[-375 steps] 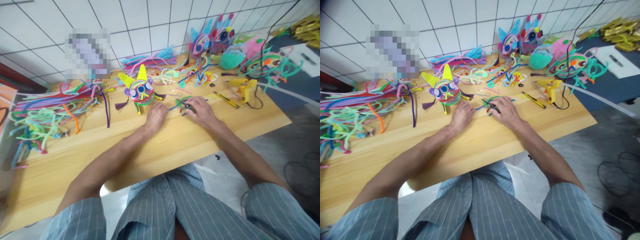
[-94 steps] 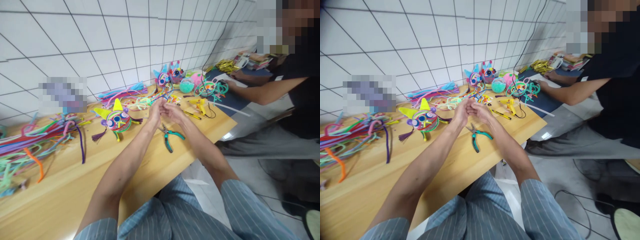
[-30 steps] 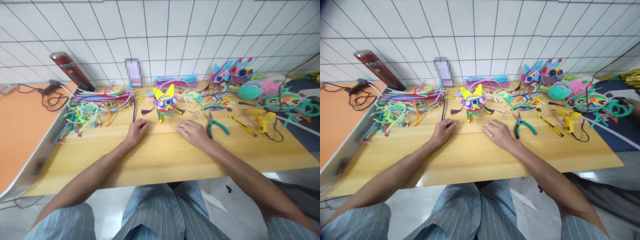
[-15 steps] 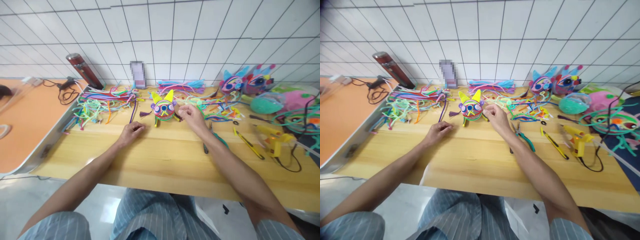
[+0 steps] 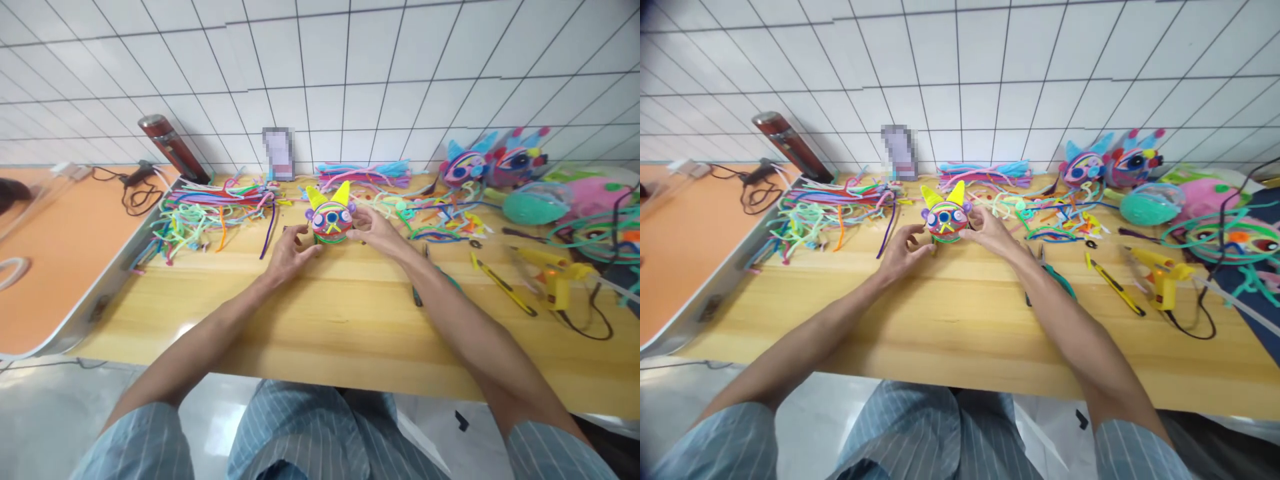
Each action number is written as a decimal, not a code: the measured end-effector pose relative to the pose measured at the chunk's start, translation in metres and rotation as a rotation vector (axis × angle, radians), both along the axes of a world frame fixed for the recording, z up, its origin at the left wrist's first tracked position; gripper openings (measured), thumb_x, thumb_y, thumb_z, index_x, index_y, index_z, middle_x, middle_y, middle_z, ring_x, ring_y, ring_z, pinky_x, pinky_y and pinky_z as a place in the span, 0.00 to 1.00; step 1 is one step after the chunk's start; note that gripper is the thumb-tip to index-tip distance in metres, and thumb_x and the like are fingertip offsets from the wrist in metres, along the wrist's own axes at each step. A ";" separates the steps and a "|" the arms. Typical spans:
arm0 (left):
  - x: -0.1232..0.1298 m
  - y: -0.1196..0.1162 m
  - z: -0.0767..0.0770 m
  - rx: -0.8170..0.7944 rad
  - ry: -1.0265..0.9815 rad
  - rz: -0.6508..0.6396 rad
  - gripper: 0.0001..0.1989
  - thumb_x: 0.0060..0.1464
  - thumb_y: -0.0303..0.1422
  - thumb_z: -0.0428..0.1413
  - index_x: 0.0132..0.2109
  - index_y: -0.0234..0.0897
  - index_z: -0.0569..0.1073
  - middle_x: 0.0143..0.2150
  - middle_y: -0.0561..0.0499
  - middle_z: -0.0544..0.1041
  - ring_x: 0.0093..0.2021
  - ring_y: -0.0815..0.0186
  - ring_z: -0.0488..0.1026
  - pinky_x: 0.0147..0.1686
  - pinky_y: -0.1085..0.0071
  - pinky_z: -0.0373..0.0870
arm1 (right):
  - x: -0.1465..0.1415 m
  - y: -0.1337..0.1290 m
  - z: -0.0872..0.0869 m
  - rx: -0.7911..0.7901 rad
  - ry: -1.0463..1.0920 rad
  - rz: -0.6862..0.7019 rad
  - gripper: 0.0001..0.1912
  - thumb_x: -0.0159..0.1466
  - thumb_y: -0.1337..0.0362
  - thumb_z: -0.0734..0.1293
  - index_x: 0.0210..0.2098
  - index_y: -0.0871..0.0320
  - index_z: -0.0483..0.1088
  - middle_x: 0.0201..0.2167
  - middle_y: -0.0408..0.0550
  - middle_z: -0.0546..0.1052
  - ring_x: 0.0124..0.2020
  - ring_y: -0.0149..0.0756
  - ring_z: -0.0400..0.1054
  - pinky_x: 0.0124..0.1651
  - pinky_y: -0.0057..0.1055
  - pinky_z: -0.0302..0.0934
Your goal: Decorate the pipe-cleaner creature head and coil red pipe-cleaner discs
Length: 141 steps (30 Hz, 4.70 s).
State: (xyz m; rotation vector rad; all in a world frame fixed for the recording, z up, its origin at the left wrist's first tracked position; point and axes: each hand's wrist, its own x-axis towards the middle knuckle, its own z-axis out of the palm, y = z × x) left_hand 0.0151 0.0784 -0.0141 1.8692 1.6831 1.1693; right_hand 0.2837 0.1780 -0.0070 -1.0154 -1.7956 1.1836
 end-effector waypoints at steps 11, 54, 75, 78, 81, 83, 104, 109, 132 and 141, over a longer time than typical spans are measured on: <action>0.007 0.035 -0.024 0.034 0.073 -0.066 0.22 0.61 0.38 0.69 0.58 0.34 0.77 0.50 0.41 0.82 0.43 0.57 0.78 0.50 0.58 0.77 | -0.010 -0.018 -0.018 0.065 -0.056 -0.145 0.29 0.56 0.56 0.78 0.56 0.53 0.75 0.58 0.52 0.82 0.60 0.50 0.77 0.65 0.51 0.70; 0.012 0.042 -0.026 -0.047 -0.018 -0.081 0.21 0.58 0.35 0.68 0.57 0.38 0.75 0.49 0.45 0.82 0.43 0.58 0.77 0.47 0.61 0.75 | -0.015 -0.033 -0.028 0.144 -0.115 -0.215 0.33 0.61 0.52 0.76 0.64 0.51 0.73 0.62 0.53 0.80 0.62 0.53 0.76 0.67 0.55 0.70; 0.010 0.045 -0.026 -0.012 -0.114 -0.114 0.28 0.54 0.31 0.69 0.62 0.35 0.77 0.53 0.44 0.84 0.37 0.62 0.78 0.45 0.61 0.78 | -0.014 -0.033 -0.036 0.259 -0.197 -0.285 0.31 0.59 0.58 0.77 0.62 0.51 0.74 0.60 0.52 0.82 0.59 0.52 0.78 0.65 0.54 0.72; 0.010 0.045 -0.026 -0.021 -0.098 -0.131 0.28 0.55 0.30 0.68 0.63 0.35 0.77 0.53 0.44 0.84 0.37 0.62 0.78 0.45 0.62 0.79 | -0.015 -0.033 -0.035 0.258 -0.195 -0.290 0.30 0.60 0.58 0.77 0.61 0.51 0.75 0.59 0.52 0.82 0.58 0.52 0.78 0.65 0.54 0.72; 0.010 0.046 -0.027 -0.015 -0.080 -0.133 0.27 0.57 0.31 0.67 0.64 0.36 0.77 0.52 0.44 0.83 0.38 0.62 0.78 0.47 0.62 0.79 | -0.015 -0.034 -0.035 0.259 -0.188 -0.275 0.29 0.60 0.57 0.76 0.61 0.52 0.75 0.59 0.53 0.82 0.59 0.52 0.77 0.66 0.54 0.71; 0.010 0.046 -0.028 -0.016 -0.072 -0.133 0.27 0.58 0.31 0.66 0.64 0.36 0.77 0.51 0.44 0.83 0.39 0.61 0.78 0.47 0.62 0.78 | -0.015 -0.035 -0.034 0.255 -0.189 -0.271 0.29 0.61 0.57 0.76 0.61 0.51 0.75 0.59 0.52 0.82 0.60 0.52 0.77 0.66 0.54 0.71; 0.006 0.051 -0.037 0.032 0.022 -0.182 0.19 0.62 0.32 0.62 0.60 0.42 0.77 0.53 0.42 0.79 0.56 0.51 0.76 0.62 0.53 0.73 | -0.017 -0.040 -0.029 0.240 -0.186 -0.268 0.28 0.61 0.56 0.75 0.61 0.52 0.75 0.58 0.51 0.83 0.59 0.52 0.77 0.64 0.52 0.72; 0.006 0.051 -0.036 0.021 0.010 -0.179 0.19 0.63 0.32 0.61 0.60 0.40 0.77 0.53 0.42 0.79 0.53 0.54 0.76 0.59 0.56 0.74 | -0.017 -0.038 -0.032 0.256 -0.200 -0.281 0.27 0.61 0.55 0.75 0.58 0.54 0.76 0.56 0.52 0.83 0.57 0.52 0.78 0.62 0.52 0.72; 0.006 0.043 -0.033 0.029 -0.023 -0.119 0.35 0.56 0.36 0.70 0.67 0.37 0.71 0.61 0.37 0.80 0.59 0.48 0.77 0.62 0.50 0.72 | -0.010 -0.034 -0.036 0.408 -0.336 -0.310 0.29 0.61 0.58 0.75 0.61 0.51 0.74 0.59 0.56 0.80 0.60 0.56 0.74 0.66 0.56 0.69; 0.009 0.032 -0.029 -0.017 0.154 -0.129 0.47 0.48 0.38 0.73 0.72 0.38 0.65 0.69 0.34 0.74 0.67 0.36 0.69 0.69 0.40 0.62 | -0.006 -0.030 -0.040 0.444 -0.428 -0.301 0.24 0.62 0.62 0.71 0.58 0.53 0.76 0.56 0.56 0.82 0.58 0.58 0.73 0.66 0.56 0.68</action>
